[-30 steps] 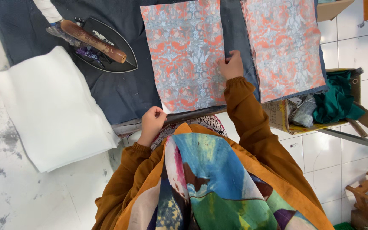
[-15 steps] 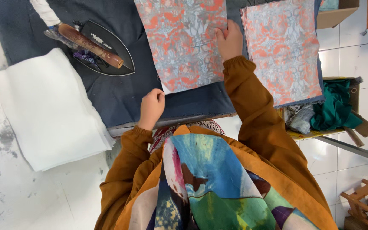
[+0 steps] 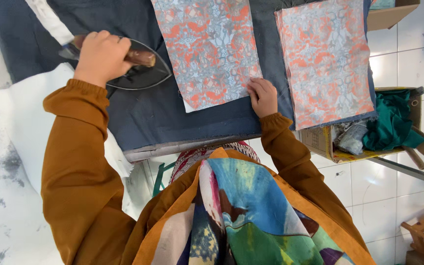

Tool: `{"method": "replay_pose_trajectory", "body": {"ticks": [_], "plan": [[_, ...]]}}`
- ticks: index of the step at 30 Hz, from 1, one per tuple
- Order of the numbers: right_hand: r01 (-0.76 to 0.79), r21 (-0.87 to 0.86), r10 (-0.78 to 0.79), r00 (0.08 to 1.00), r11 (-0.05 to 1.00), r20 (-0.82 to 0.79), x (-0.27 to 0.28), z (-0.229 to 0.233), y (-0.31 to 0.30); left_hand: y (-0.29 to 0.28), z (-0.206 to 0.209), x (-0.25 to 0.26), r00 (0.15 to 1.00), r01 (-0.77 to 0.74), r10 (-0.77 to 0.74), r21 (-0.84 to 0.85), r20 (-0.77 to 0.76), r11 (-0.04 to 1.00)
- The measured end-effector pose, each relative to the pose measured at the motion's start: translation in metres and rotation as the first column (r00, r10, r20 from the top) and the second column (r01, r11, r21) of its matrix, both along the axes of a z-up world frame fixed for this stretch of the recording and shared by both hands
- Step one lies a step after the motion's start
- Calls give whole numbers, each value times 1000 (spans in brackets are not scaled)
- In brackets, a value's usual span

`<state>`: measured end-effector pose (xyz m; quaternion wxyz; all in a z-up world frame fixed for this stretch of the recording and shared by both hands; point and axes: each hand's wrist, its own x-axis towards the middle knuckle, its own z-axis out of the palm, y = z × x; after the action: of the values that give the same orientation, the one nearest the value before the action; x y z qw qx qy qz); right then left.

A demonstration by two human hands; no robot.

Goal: The person irons a patterned fabric piece on a dark ironing board. They repeatedly smooth the fabric with an iron, lift and reposition it, and fold edges before pressing again. The person handles the fabric and iron throughout the clip.

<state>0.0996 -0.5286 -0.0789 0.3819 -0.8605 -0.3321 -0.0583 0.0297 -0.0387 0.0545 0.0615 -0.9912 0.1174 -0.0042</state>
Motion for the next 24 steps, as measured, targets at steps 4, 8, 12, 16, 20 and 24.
{"method": "replay_pose_trajectory", "body": {"ticks": [4,8,12,16,20,24], "plan": [[-13,16,15,995,1000,-99,9,-5,-11,-90,15,39,989,86,-107,-185,-104,979],[-41,30,47,969,999,-243,19,-4,-21,-206,17,32,915,180,-269,-293,-301,939],[-25,82,50,947,996,-317,26,-9,-23,-232,-7,34,960,125,-194,-312,-201,942],[-25,58,39,963,998,-267,24,-12,-22,-213,-27,24,976,-18,-60,-349,-211,937],[-2,71,25,946,997,-323,21,-8,-19,-201,-21,-4,941,129,-223,-340,-253,932],[-12,26,19,954,1000,-300,19,2,-19,-139,1,-22,930,68,-119,-155,-348,986]]}}
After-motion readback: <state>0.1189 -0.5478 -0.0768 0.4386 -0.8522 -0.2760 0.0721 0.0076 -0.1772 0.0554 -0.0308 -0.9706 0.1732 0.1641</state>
